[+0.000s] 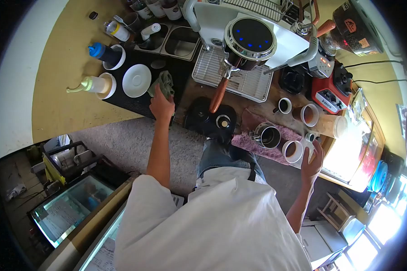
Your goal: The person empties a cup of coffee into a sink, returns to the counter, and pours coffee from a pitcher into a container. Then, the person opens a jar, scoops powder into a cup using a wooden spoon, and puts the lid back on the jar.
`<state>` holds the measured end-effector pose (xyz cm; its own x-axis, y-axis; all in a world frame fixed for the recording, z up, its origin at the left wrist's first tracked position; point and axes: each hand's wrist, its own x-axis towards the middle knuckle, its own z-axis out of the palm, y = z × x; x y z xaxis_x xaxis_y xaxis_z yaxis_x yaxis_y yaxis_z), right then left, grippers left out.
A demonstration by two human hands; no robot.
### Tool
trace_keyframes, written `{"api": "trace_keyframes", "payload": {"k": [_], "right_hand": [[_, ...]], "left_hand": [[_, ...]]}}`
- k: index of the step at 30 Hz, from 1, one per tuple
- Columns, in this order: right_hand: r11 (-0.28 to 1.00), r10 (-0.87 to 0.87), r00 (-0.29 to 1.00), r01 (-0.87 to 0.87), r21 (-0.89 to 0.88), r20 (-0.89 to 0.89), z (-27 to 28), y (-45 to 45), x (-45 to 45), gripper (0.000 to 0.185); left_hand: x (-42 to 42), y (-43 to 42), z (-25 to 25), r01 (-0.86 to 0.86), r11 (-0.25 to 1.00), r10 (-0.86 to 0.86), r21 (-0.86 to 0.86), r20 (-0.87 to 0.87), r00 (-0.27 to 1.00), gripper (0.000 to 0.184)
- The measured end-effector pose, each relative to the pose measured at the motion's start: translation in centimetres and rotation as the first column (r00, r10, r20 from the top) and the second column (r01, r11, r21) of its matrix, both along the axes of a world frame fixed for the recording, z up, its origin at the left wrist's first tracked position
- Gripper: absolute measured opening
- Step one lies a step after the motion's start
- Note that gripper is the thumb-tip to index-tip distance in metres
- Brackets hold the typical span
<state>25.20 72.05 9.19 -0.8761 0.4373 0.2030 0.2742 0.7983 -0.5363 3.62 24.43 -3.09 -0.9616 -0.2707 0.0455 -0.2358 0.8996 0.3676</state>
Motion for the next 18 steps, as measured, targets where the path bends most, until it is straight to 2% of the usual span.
{"api": "trace_keyframes", "payload": {"k": [2,4,6,8,9,10,11,12,13,14,15,17,18], "right_hand": [[1.0,0.005,1.0,-0.005,0.018,-0.012,2.0,-1.1,0.2,0.035],[0.998,-0.016,1.0,0.016,0.055,-0.004,4.6,-2.7,0.3,0.031],[0.994,-0.028,0.996,0.019,-0.104,-0.085,4.7,-3.3,1.1,0.027],[0.942,0.013,0.957,-0.108,-0.316,-0.289,6.3,-6.9,0.0,0.019],[0.896,0.022,0.922,-0.19,-0.402,-0.387,7.0,-8.7,-0.6,0.016],[0.784,-0.044,0.879,-0.265,-0.562,-0.475,7.0,-11.2,-1.5,0.015],[0.702,0.053,0.9,-0.342,-0.625,-0.433,6.9,-12.9,-1.9,0.018],[0.77,0.269,0.893,-0.424,-0.476,-0.36,4.8,-13.7,-2.2,0.037],[0.71,0.407,0.806,-0.575,-0.407,-0.429,5.2,-15.8,-4.0,0.06],[0.611,0.408,0.793,-0.606,-0.51,-0.453,5.9,-18.3,-5.4,0.071],[0.577,0.462,0.78,-0.625,-0.525,-0.421,6.6,-20.0,-5.8,0.075],[0.487,0.475,0.693,-0.72,-0.494,-0.542,5.0,-22.4,-5.8,0.061],[0.467,0.472,0.72,-0.694,-0.549,-0.508,4.6,-22.1,-4.6,0.058]], "left_hand": [[-0.8,-2.7,-1.9,0.002,0.997,-0.007,0.073,0.071,0.997,0.053],[-0.3,-5.0,0.6,0.093,0.99,-0.092,0.109,-0.019,0.996,0.049],[1.4,-4.7,8.0,0.006,0.946,0.002,0.323,-0.024,1.0,0.046],[2.9,-4.9,13.4,-0.01,0.912,0.027,0.411,-0.035,0.999,0.045],[3.4,-4.1,16.8,0.0,0.86,-0.003,0.511,0.004,1.0,0.043],[4.1,-3.2,19.4,0.009,0.794,-0.046,0.608,0.046,0.998,0.042],[5.0,-3.0,20.0,0.064,0.786,-0.106,0.615,0.033,0.994,0.039],[5.9,-2.9,20.5,0.122,0.772,-0.17,0.623,0.018,0.985,0.036],[6.5,-2.0,22.8,0.22,0.772,-0.352,0.596,0.113,0.929,0.033],[6.9,-0.9,24.4,0.324,0.752,-0.515,0.575,0.205,0.832,0.03],[7.1,-0.2,23.9,0.458,0.623,-0.67,0.634,0.13,0.731,0.027],[6.9,1.7,22.7,0.642,0.304,-0.88,0.704,-0.052,0.473,0.022],[6.7,3.4,22.3,0.556,0.242,-0.877,0.795,-0.065,0.475,0.021]]}}
